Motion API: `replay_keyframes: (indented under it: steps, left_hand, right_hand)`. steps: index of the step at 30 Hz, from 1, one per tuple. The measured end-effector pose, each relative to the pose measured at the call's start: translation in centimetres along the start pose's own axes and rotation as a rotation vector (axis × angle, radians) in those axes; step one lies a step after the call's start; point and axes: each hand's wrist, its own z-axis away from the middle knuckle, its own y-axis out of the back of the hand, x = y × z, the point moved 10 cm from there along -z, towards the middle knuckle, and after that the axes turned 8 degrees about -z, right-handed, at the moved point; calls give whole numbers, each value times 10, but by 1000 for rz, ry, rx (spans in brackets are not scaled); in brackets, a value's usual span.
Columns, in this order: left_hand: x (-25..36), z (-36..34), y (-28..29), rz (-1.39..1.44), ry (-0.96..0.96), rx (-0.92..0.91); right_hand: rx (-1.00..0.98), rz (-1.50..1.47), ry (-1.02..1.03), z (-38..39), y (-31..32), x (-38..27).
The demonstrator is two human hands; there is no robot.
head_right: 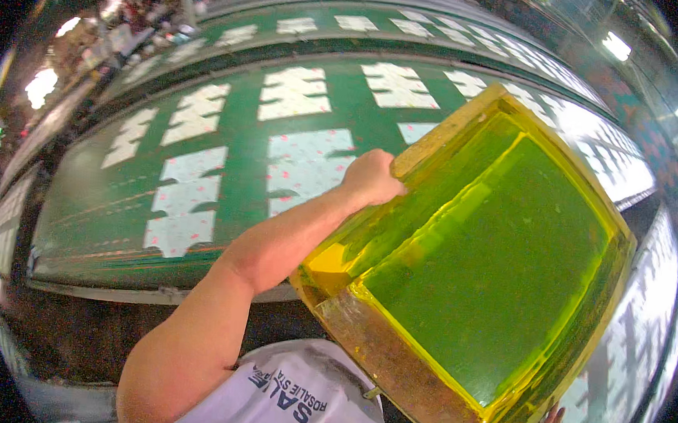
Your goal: The person repeatedly uses a squeegee to spread a green viscous substance across a screen-printing frame. The person holds the frame with both hands and moves the squeegee back and forth to distribute the material evenly.
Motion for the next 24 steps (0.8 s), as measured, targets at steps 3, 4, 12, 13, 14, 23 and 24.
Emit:
replay_keyframes:
  steps: [3,4,12,13,14,23,24]
  left_hand:
    - [-57,13,77,-26,129,50]
    - [-80,11,104,-36,153,96]
    - [-376,143,215,-36,455,334]
    - [-407,155,234,-35,477,348]
    - [-430,167,257,-39,497,358]
    - [-723,268,413,22,605,566]
    - [-751,279,426,-10,624,556]
  right_hand:
    - [29,-314,260,-55,-8,-99]
    - [-48,-863,349,-69,-26,-140]
    - [-546,-1872,582,-19,-129,-406]
    - [-619,-1954,650,-1,-129,-443]
    - [-679,-2019,686,13,-126,-478]
    - [-646,-1725,695,189,-171,-768]
    - [-745,-1721,715,217,-177,-804]
